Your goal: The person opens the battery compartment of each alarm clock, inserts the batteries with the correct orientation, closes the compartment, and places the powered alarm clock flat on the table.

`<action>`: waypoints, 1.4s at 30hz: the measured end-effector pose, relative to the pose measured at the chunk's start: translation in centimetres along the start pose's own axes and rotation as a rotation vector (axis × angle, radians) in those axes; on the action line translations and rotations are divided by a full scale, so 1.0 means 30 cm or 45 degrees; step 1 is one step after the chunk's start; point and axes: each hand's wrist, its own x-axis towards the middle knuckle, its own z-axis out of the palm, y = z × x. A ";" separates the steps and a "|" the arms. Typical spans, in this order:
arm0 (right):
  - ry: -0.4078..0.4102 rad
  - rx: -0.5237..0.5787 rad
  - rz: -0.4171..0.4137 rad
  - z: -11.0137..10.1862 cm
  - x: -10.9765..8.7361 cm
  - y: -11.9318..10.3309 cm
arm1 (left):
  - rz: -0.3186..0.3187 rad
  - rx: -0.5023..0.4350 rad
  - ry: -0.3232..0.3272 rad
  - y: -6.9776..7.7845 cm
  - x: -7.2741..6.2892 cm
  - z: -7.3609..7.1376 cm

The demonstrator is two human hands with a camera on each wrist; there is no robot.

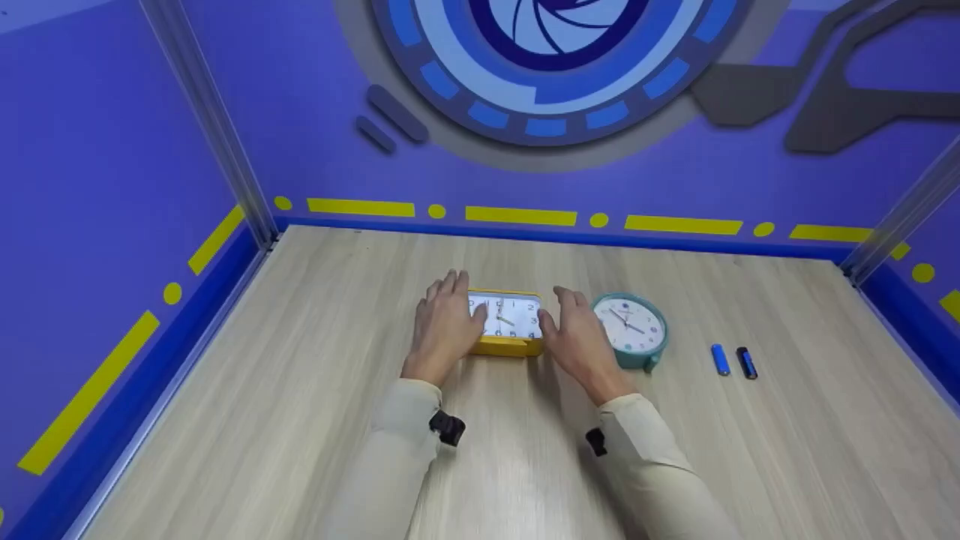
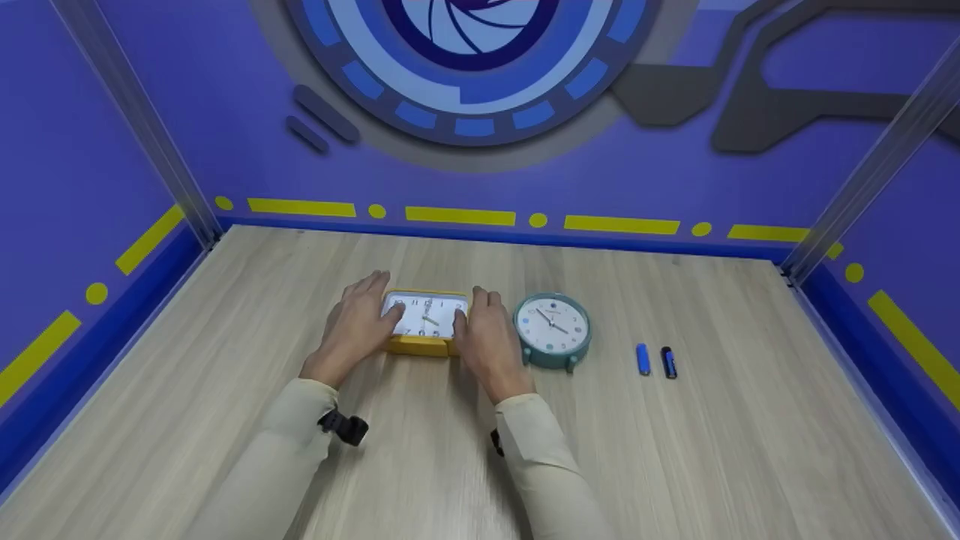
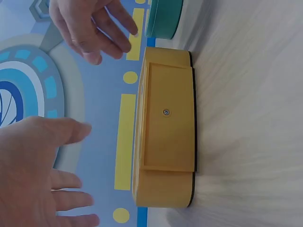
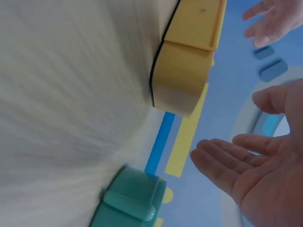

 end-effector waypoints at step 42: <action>-0.044 0.084 0.168 0.074 0.048 0.014 | -0.159 -0.200 0.097 -0.102 -0.007 0.085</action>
